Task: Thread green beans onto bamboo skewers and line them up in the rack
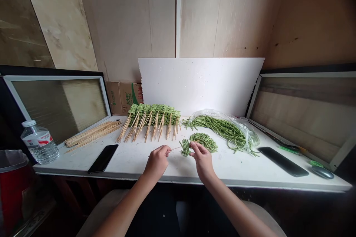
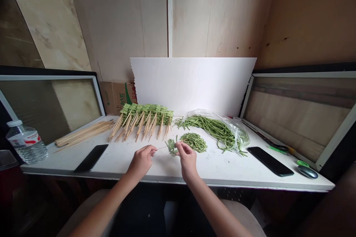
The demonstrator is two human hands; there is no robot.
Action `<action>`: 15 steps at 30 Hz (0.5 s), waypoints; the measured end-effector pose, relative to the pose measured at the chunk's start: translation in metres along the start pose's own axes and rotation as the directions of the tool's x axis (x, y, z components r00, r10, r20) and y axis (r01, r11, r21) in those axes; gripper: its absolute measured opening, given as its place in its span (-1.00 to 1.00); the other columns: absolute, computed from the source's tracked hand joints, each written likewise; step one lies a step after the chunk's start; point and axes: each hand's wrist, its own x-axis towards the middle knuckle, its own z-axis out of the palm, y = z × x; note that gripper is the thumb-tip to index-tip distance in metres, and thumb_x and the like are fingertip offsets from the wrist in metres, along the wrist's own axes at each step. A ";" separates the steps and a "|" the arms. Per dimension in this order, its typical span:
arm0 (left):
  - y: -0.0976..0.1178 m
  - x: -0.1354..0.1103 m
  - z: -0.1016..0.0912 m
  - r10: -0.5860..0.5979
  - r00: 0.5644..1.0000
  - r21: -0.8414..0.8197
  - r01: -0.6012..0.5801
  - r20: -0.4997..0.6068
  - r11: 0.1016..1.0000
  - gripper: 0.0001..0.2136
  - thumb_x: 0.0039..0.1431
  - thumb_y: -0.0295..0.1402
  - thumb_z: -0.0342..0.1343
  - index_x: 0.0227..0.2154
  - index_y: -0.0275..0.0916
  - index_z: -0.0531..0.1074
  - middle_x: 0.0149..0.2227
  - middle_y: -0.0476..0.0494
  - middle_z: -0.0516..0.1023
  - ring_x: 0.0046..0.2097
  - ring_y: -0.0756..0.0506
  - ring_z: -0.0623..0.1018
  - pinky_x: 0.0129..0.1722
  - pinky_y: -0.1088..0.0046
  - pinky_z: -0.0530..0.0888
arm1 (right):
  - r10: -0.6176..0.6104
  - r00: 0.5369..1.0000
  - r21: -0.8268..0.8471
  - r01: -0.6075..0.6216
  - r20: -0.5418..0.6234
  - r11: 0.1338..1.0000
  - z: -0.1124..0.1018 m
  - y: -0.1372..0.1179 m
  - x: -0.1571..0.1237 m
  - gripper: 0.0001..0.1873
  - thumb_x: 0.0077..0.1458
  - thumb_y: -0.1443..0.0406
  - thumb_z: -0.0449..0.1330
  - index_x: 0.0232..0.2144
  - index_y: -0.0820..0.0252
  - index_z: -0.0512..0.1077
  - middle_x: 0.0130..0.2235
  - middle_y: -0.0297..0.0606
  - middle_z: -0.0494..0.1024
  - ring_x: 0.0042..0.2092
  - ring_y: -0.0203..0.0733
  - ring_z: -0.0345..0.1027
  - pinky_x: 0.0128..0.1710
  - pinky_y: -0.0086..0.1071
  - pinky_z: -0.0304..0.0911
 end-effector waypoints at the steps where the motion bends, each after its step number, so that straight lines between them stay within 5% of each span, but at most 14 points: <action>1: 0.001 0.000 0.001 -0.003 1.000 -0.007 0.003 -0.001 1.000 -0.59 -0.03 -0.77 -0.13 -0.32 -0.20 0.49 -0.38 -0.09 0.61 -0.26 -0.08 0.65 -0.27 0.49 0.54 | 0.002 1.000 0.002 -0.002 -0.005 1.000 0.001 0.002 -0.002 -0.69 -0.08 0.03 0.48 -0.36 0.10 0.66 -0.19 -0.19 0.64 -0.17 -0.05 0.45 -0.28 -0.27 0.35; 7: 0.005 0.001 0.001 -0.037 0.999 -0.030 0.037 0.014 0.999 -0.65 0.04 -0.74 -0.10 -0.38 -0.20 0.49 -0.41 -0.08 0.58 -0.30 -0.07 0.62 -0.29 0.51 0.47 | -0.007 1.000 -0.034 0.008 0.011 0.999 -0.001 0.005 0.001 -0.65 -0.09 0.00 0.49 -0.34 0.10 0.67 -0.16 -0.16 0.66 -0.11 0.01 0.48 -0.25 -0.24 0.41; 11: -0.003 0.005 -0.003 -0.097 0.995 -0.071 0.096 -0.001 0.993 -0.73 0.21 -0.63 -0.05 -0.36 -0.20 0.51 -0.44 -0.06 0.56 -0.35 -0.07 0.58 -0.30 0.50 0.44 | -0.044 0.985 -0.205 0.079 0.168 0.976 -0.014 -0.003 0.016 -0.53 -0.01 -0.07 0.42 -0.15 0.08 0.67 -0.08 -0.10 0.68 -0.06 0.09 0.51 -0.24 -0.20 0.40; 15: -0.016 0.008 -0.007 -0.161 0.987 -0.071 0.160 -0.007 0.985 -0.75 0.27 -0.56 -0.06 -0.31 -0.21 0.52 -0.45 -0.06 0.56 -0.35 -0.08 0.57 -0.29 0.46 0.42 | -0.178 0.914 -0.548 0.365 0.364 0.753 -0.037 -0.008 0.034 -0.64 0.03 -0.07 0.38 -0.37 0.06 0.70 -0.27 -0.11 0.69 -0.18 0.09 0.47 -0.12 -0.09 0.31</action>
